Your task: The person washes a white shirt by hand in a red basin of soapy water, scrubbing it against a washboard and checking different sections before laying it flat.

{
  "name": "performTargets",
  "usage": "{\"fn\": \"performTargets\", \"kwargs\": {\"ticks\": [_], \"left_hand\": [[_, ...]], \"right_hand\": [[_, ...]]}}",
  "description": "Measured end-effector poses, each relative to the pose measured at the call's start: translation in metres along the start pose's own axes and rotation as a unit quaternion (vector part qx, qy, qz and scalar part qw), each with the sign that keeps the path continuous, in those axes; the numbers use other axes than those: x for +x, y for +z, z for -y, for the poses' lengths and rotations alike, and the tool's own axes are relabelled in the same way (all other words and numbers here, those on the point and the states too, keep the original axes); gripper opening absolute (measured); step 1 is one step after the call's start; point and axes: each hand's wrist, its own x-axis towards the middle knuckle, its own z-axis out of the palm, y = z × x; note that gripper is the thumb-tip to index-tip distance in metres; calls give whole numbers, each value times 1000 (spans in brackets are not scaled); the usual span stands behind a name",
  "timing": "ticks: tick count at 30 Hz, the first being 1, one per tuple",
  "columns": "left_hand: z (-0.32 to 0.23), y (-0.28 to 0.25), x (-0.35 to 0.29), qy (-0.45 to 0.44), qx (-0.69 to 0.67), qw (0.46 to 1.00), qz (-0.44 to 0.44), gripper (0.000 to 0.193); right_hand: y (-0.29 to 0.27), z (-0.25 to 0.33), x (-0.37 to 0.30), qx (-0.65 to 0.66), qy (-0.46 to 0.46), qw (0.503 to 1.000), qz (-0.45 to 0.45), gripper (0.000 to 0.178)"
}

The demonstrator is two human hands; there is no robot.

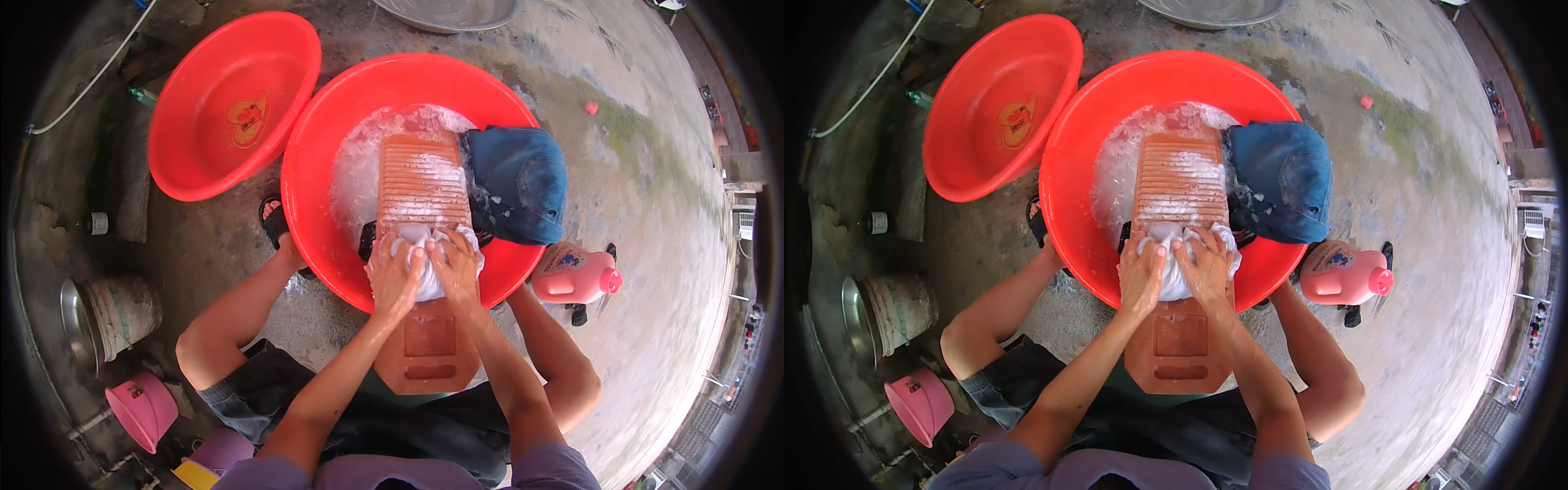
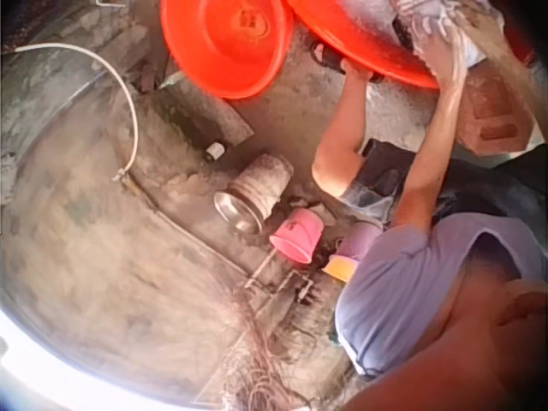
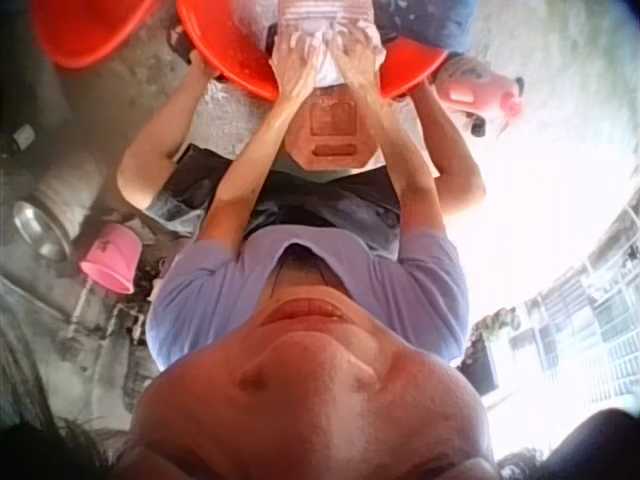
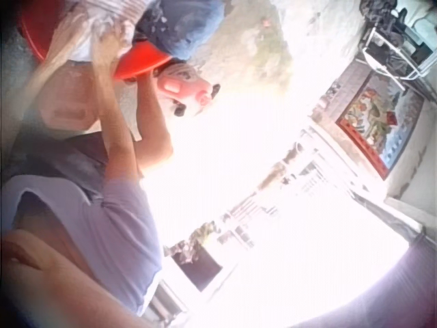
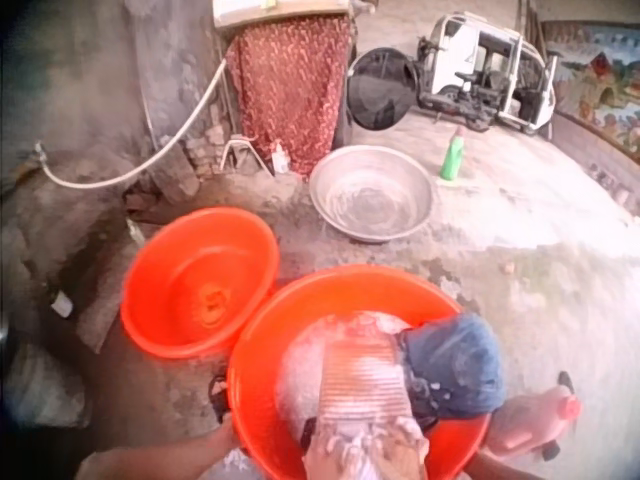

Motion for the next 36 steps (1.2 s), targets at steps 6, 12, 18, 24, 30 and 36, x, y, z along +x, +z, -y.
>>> {"fn": "performTargets", "kwargs": {"ticks": [6,12,18,24,30,36], "left_hand": [[-8,28,-7,97,-5,988,-117,27],[9,39,67,77,1,997,22,25],[29,40,123,164,-63,966,189,34],[34,41,129,39,-170,966,190,46],[75,3,118,-132,-301,939,99,42],[71,44,88,-187,-512,816,195,49]], "right_hand": [[11,-6,-31,36,-45,992,-108,23],[13,-10,19,-12,-74,995,-63,33],[16,-19,60,-16,-55,998,4,40],[-5,-22,73,70,-32,993,87,46],[-81,-3,45,40,15,979,200,40],[-126,95,58,162,-143,971,98,25]]}}
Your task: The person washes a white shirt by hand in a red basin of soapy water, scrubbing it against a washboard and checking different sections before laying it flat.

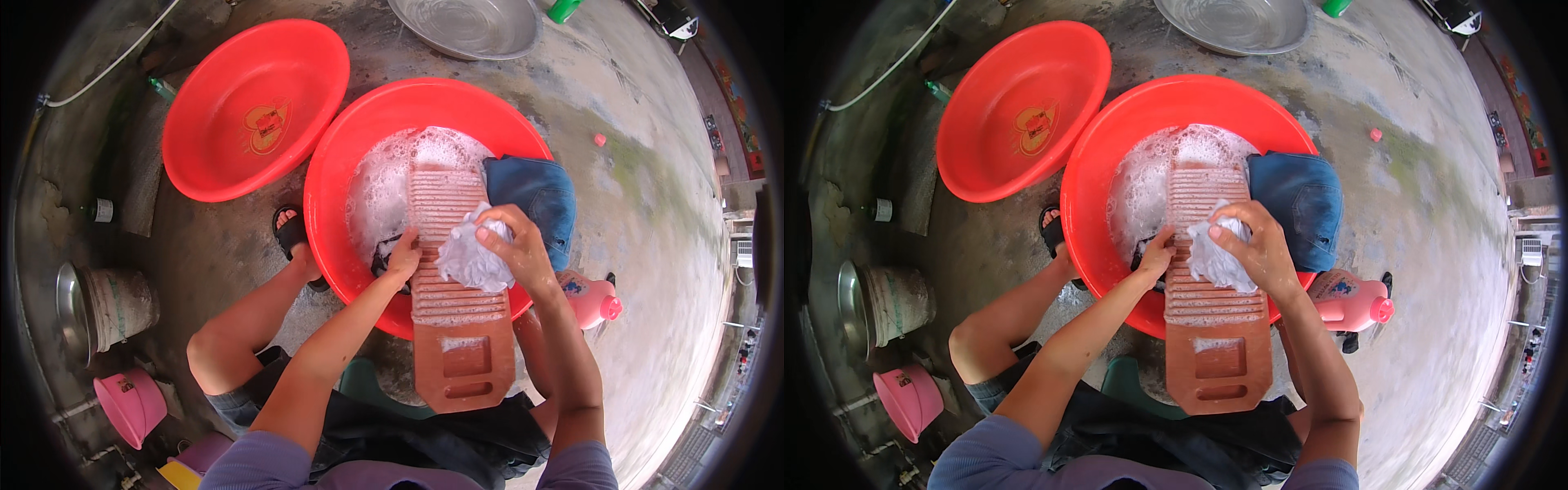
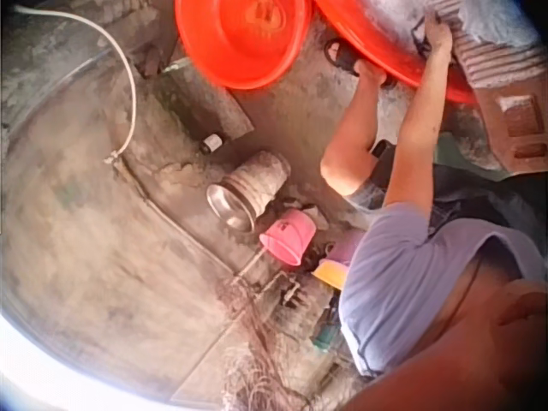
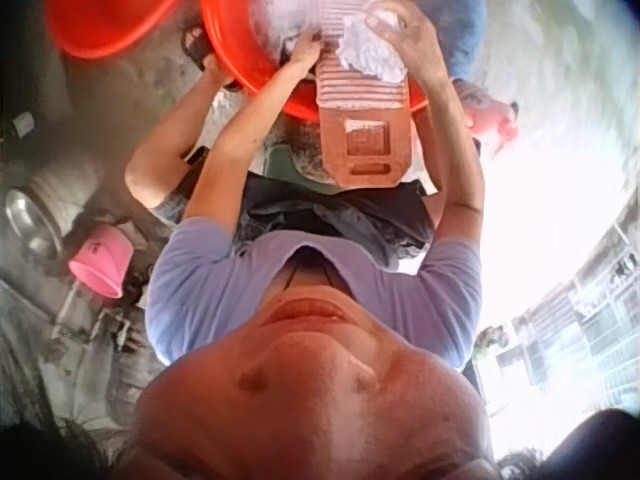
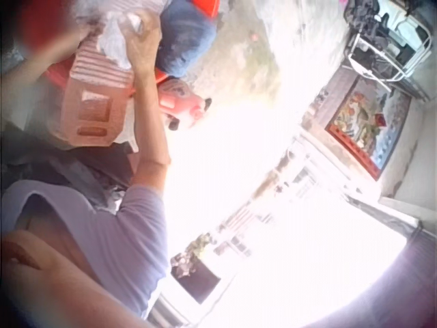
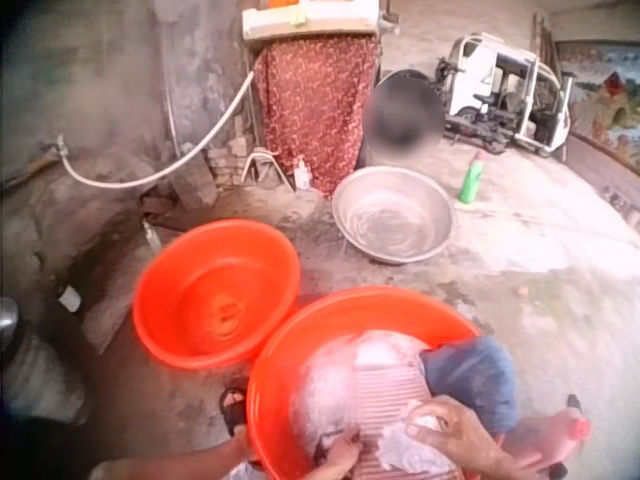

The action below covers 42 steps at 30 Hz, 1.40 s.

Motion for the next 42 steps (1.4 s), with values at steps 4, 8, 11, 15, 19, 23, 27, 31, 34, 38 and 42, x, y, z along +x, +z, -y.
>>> {"fn": "performTargets", "kwargs": {"ticks": [4,8,11,15,19,23,27,31,34,38,42], "left_hand": [[-10,-27,3,119,290,949,-11,39],[-125,-67,-26,391,558,697,-224,32],[-158,-128,-17,356,629,580,-376,65],[-144,-135,-3,215,562,711,-365,74],[-142,-134,-4,238,581,687,-366,73],[-143,-136,-3,229,572,701,-359,71],[-138,-147,-8,239,563,700,-369,70],[-144,-143,-12,234,529,731,-361,69],[-146,-132,0,257,536,724,-350,69],[-140,-140,-5,230,545,720,-363,68],[-145,-137,-5,234,537,728,-357,69]], "right_hand": [[8,76,63,-17,-145,982,-119,23],[23,72,110,-172,-213,961,-39,18],[94,13,145,-294,-156,941,55,13],[189,-115,168,-478,-53,871,101,15],[260,-195,123,-525,-110,834,130,21],[298,-185,76,-470,8,800,373,22],[248,-99,63,-320,-88,706,625,25],[165,-57,175,-183,-3,767,615,26],[106,-71,278,-309,-87,917,237,19],[142,-40,262,-343,-50,937,43,19],[223,-137,182,-348,-50,920,175,25]]}}
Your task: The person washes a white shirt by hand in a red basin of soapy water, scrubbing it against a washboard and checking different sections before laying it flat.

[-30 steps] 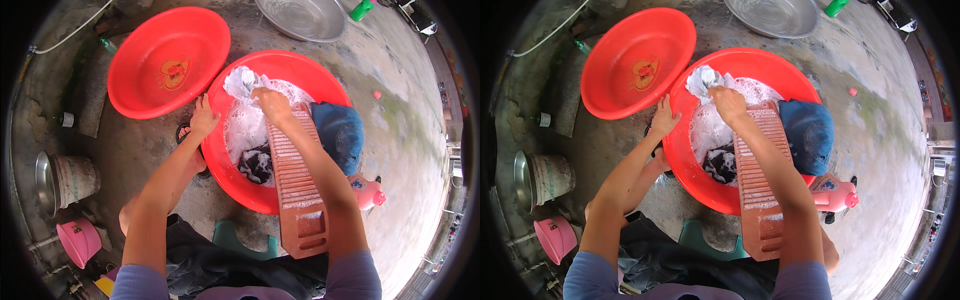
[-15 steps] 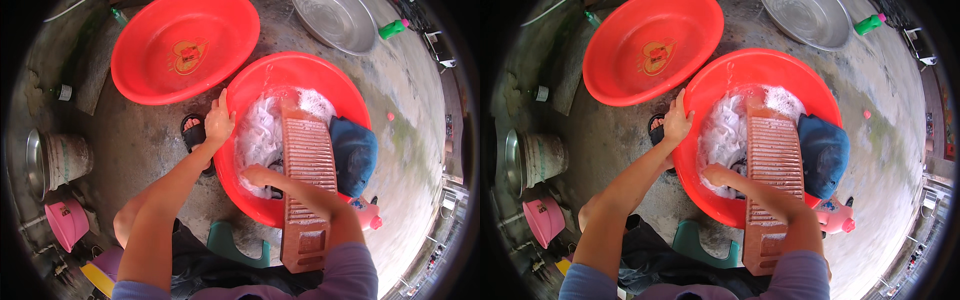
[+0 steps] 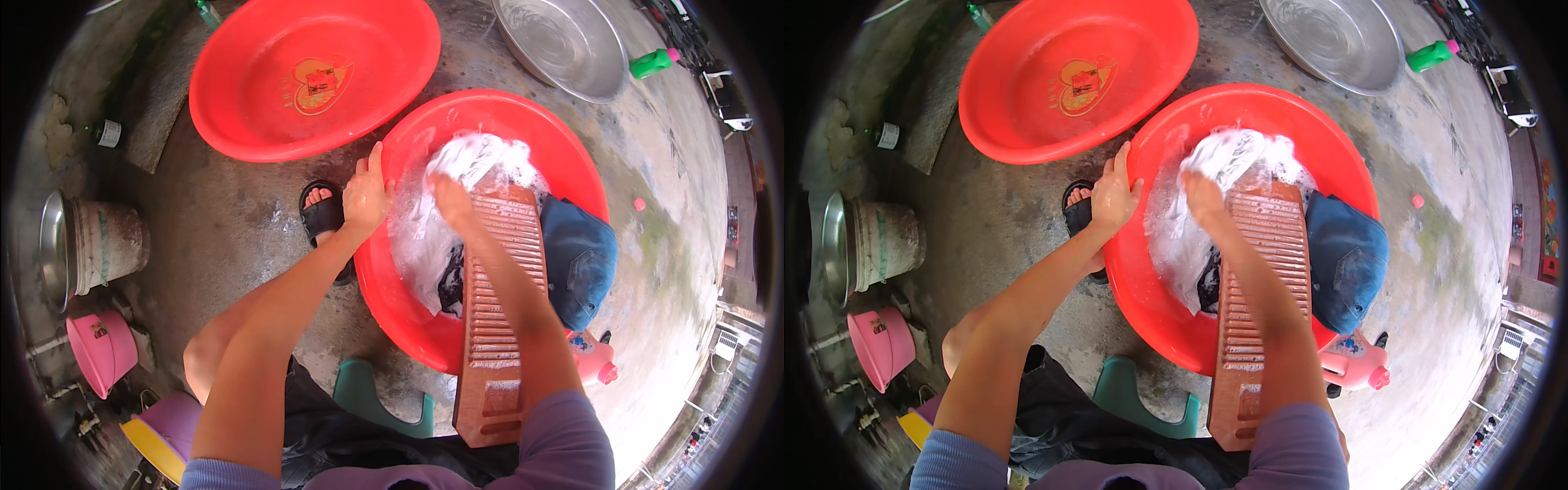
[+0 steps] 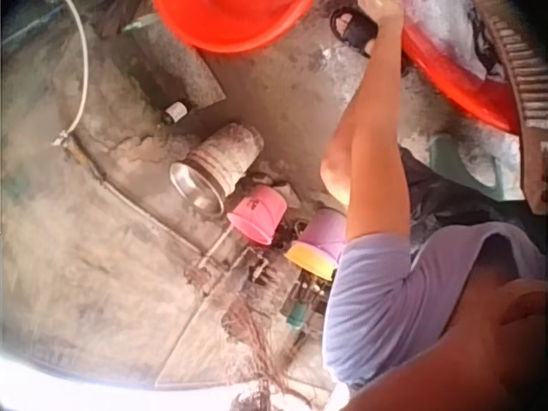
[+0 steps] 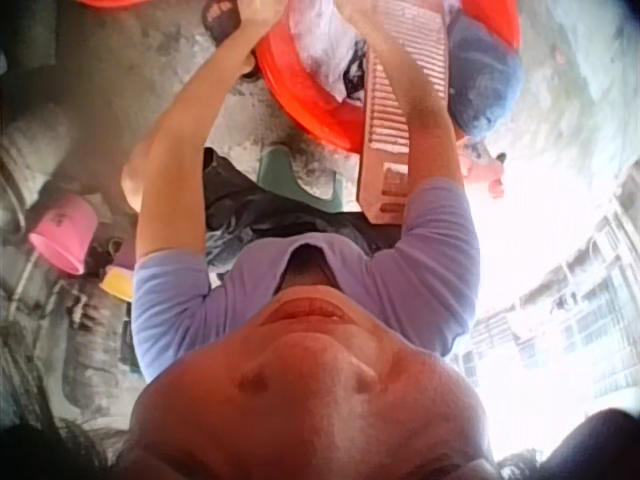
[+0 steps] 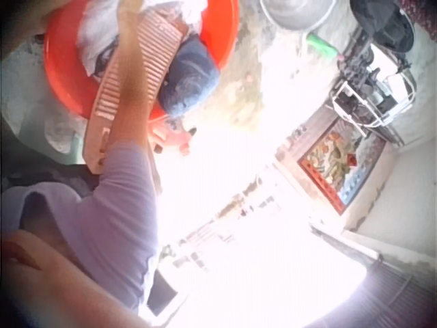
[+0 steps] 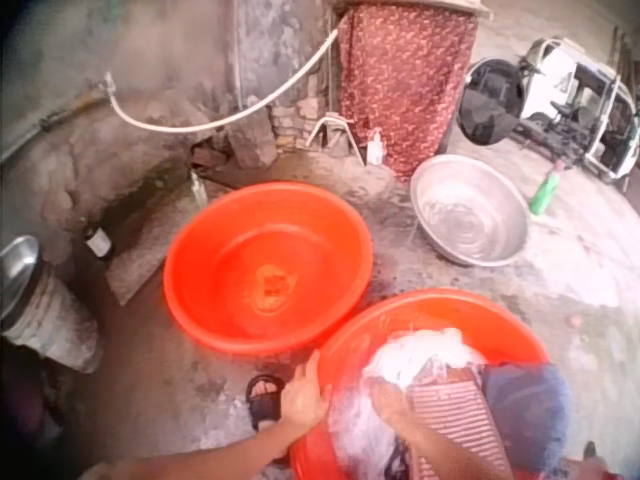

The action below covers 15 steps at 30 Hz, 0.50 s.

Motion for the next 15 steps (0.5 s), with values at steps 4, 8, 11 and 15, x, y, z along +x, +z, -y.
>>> {"fn": "performTargets", "kwargs": {"ticks": [4,8,11,15], "left_hand": [[8,-5,0,-23,21,999,7,70],[23,-9,-7,-11,13,1000,-15,69],[-8,4,3,16,-10,1000,-5,68],[-1,0,0,1,6,1000,-2,67]], "right_hand": [[124,34,-68,-98,12,982,160,30],[109,19,-59,33,-115,950,290,43],[176,-10,-51,-153,110,975,114,39],[177,9,-77,-56,2,995,88,35]]}}
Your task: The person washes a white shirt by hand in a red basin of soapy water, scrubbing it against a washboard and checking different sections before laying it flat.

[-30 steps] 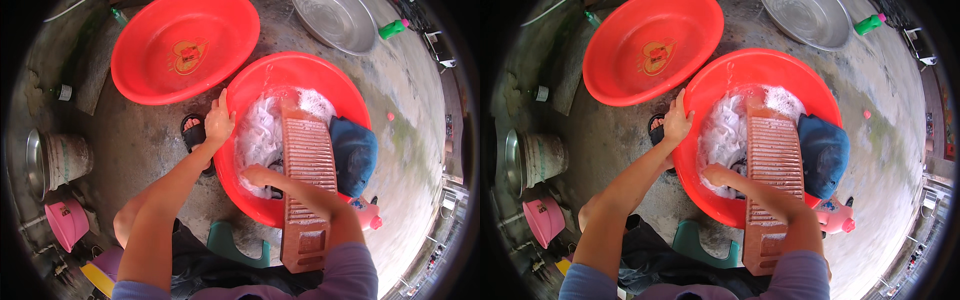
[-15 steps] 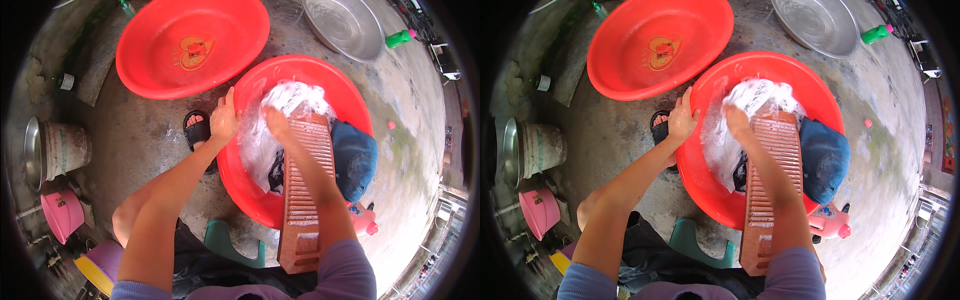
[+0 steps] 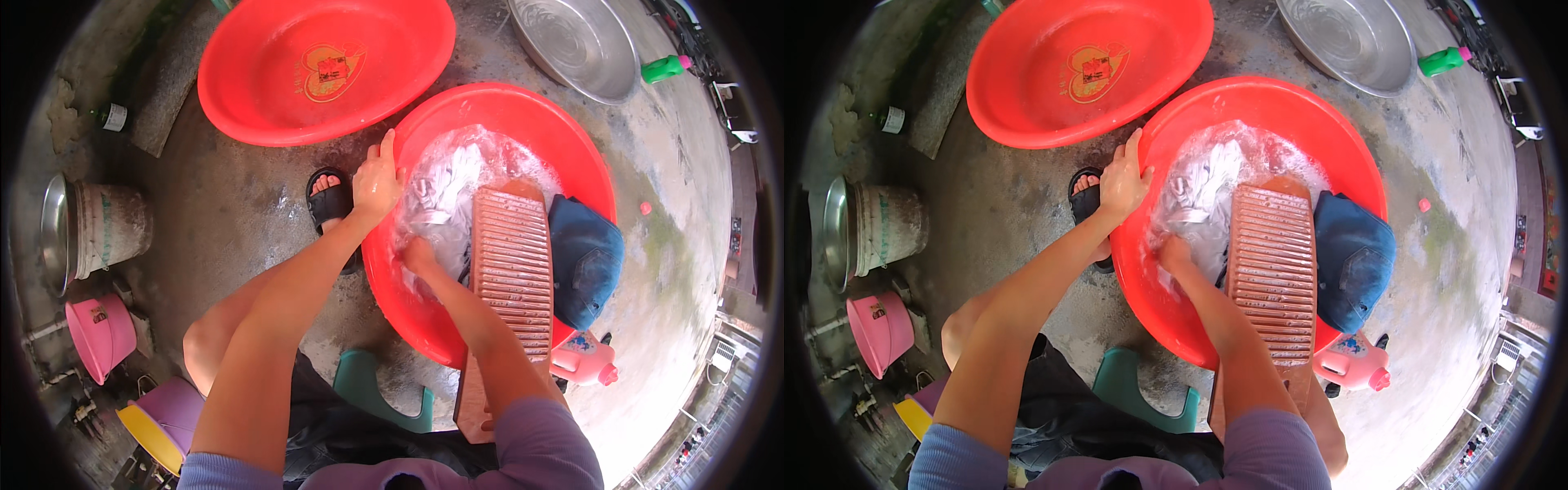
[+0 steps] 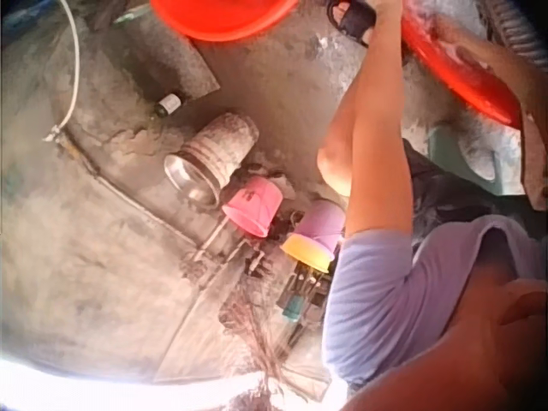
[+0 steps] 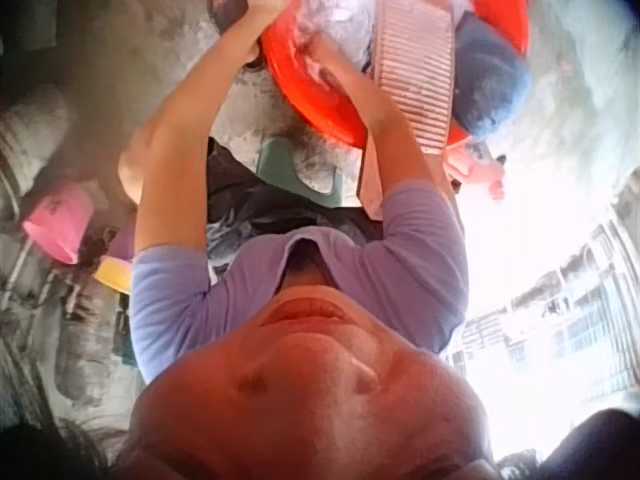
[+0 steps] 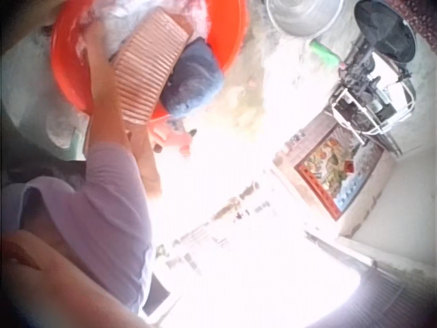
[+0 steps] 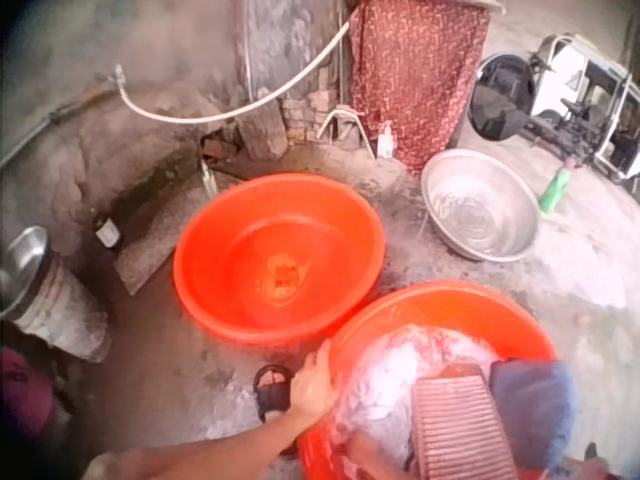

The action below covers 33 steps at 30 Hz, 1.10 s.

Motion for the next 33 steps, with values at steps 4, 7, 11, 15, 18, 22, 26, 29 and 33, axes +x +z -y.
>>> {"fn": "performTargets", "kwargs": {"ticks": [4,7,11,15,18,22,26,29,33], "left_hand": [[11,1,-1,172,101,972,-126,73],[-34,1,-35,307,136,941,50,75],[-83,16,-79,113,-251,959,65,67],[-99,45,-105,-59,-496,862,84,38],[-149,4,-130,-253,-781,562,103,37],[-185,-3,-160,-198,-799,521,226,38],[-241,-27,-196,-103,-846,434,293,38],[-229,-9,-193,-171,-878,339,292,45],[-161,64,-200,-67,-510,810,282,50]], "right_hand": [[-165,5,-45,323,142,935,49,37],[-285,4,-99,413,13,901,-129,22],[-399,57,-173,622,-59,777,-78,12],[-429,47,-242,612,-98,751,-230,18],[-407,-27,-284,551,27,779,-297,26],[-308,-92,-286,281,-3,921,-271,55],[-243,-78,-260,515,-31,799,-309,66],[-230,-81,-263,783,53,563,-261,53],[-210,-140,-292,378,16,905,-195,48]]}}
